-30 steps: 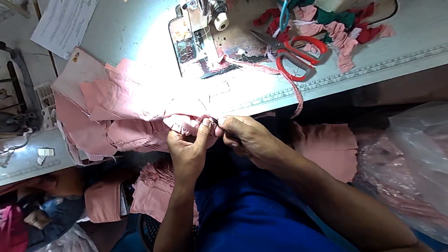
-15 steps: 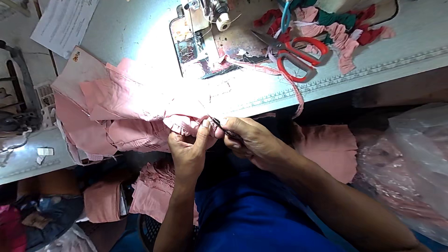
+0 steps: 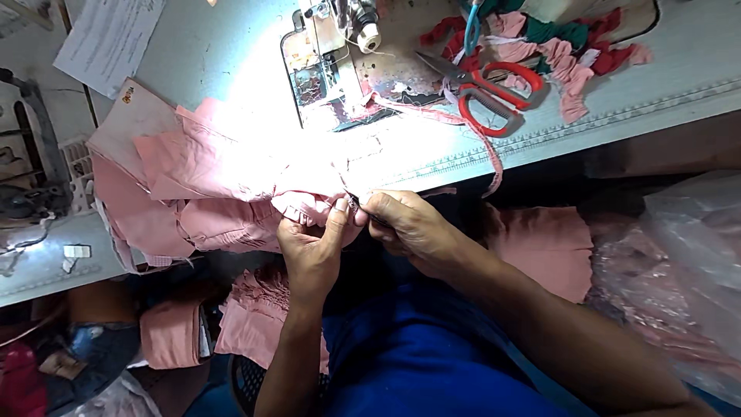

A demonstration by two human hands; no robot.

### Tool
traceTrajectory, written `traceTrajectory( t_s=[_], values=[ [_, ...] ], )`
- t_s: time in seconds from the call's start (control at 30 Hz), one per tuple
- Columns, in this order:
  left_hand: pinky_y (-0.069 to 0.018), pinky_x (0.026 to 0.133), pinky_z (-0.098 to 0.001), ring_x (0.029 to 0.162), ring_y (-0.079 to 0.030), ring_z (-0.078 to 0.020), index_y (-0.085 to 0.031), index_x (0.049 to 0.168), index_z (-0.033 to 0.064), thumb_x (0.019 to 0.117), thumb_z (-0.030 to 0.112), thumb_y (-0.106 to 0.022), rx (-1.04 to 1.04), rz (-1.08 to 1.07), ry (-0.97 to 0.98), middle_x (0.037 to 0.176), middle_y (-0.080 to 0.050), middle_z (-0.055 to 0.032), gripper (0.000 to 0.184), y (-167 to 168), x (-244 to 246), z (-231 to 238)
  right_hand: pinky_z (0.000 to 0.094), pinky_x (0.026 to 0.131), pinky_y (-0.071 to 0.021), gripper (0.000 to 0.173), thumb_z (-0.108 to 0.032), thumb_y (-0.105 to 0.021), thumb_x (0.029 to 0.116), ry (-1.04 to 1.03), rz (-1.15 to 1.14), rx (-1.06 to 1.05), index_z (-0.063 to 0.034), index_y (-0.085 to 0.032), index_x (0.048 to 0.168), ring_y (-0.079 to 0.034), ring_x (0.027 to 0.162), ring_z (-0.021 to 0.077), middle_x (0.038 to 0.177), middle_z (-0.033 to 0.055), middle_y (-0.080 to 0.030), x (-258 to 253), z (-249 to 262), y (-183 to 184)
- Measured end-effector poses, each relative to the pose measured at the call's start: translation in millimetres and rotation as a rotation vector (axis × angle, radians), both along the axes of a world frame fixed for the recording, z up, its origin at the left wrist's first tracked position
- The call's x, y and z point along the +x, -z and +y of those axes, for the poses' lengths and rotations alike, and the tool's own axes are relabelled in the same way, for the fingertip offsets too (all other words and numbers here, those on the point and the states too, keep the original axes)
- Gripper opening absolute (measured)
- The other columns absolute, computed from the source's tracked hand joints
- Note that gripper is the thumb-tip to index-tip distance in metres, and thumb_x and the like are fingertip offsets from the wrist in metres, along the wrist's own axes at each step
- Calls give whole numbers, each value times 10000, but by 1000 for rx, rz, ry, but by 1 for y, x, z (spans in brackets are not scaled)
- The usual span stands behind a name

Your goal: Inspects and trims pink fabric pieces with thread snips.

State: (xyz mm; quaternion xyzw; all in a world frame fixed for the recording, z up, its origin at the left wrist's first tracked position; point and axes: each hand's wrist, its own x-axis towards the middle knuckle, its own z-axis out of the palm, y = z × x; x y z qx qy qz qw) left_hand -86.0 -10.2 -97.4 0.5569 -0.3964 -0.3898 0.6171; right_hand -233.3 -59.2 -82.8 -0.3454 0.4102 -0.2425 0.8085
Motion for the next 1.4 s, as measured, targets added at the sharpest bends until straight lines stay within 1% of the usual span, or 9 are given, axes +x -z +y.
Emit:
traceTrajectory(
  t_s=[0.17, 0.3, 0.53, 0.67, 0.9, 1.0, 1.1, 1.23, 1.4],
  values=[
    [-621, 780, -310, 831, -715, -111, -633, 1058, 82, 925, -26, -694, -26, 90, 25, 912, -724, -13, 182, 0, 0, -2, 129, 387, -237, 343, -255, -426, 1104, 26, -70, 37, -107, -584, 837, -269, 404, -1, 542, -50, -355, 1, 2, 3],
    [-615, 777, -306, 826, -710, -110, -632, 1058, 87, 927, -29, -686, -38, 140, 31, 908, -719, -14, 183, 1, 0, -2, 131, 381, -228, 381, -271, -409, 1098, 41, -136, 115, -122, -578, 791, -258, 395, -9, 512, -66, -325, 3, 3, 3],
    [-624, 789, -306, 832, -716, -111, -626, 1062, 71, 906, -58, -690, -27, 98, 7, 915, -724, -15, 213, 2, 0, -1, 141, 386, -232, 352, -248, -417, 1101, -28, -19, -7, -105, -600, 836, -272, 401, 6, 531, -42, -368, -3, -3, 0],
    [-627, 759, -298, 803, -720, -106, -630, 1045, 63, 891, -56, -715, -10, 48, -25, 887, -731, -15, 212, -1, -1, -1, 142, 395, -245, 325, -216, -442, 1088, -64, 33, -78, -95, -608, 835, -296, 411, 7, 544, -34, -400, -7, -4, 0],
    [-615, 684, -279, 735, -698, -93, -627, 1027, 77, 906, -15, -720, 18, -48, -46, 835, -707, 3, 178, -1, -3, -1, 141, 396, -240, 343, -233, -426, 1104, -62, 38, 7, -96, -586, 833, -291, 414, 10, 554, -35, -391, -3, -2, 1],
    [-612, 681, -275, 733, -695, -90, -625, 1024, 85, 914, -4, -715, 26, -58, -43, 830, -703, 9, 168, 0, -2, 0, 139, 395, -242, 334, -225, -433, 1101, -50, 30, 1, -95, -582, 832, -292, 414, 9, 556, -33, -393, -1, -1, 2],
    [-616, 692, -287, 744, -701, -100, -629, 1023, 77, 916, -5, -712, 20, -44, -34, 837, -709, -1, 159, 0, -1, -1, 151, 400, -252, 324, -233, -454, 1091, -37, 73, -77, -100, -582, 824, -309, 419, 24, 558, -25, -402, 0, -1, 4],
    [-619, 702, -291, 748, -705, -103, -634, 1018, 71, 921, -5, -708, 30, -39, -34, 840, -713, -6, 144, 0, -1, -1, 208, 423, -285, 305, -270, -509, 1065, 9, 217, -246, -112, -610, 825, -361, 437, 74, 560, 0, -440, 2, 2, 8],
    [-629, 725, -312, 757, -713, -112, -634, 999, 68, 915, -22, -701, 11, -22, -30, 836, -716, -10, 141, 3, -2, -2, 215, 416, -283, 299, -252, -545, 1055, 18, 272, -325, -113, -583, 793, -363, 432, 76, 547, -3, -428, 2, 1, 11]
  ],
)
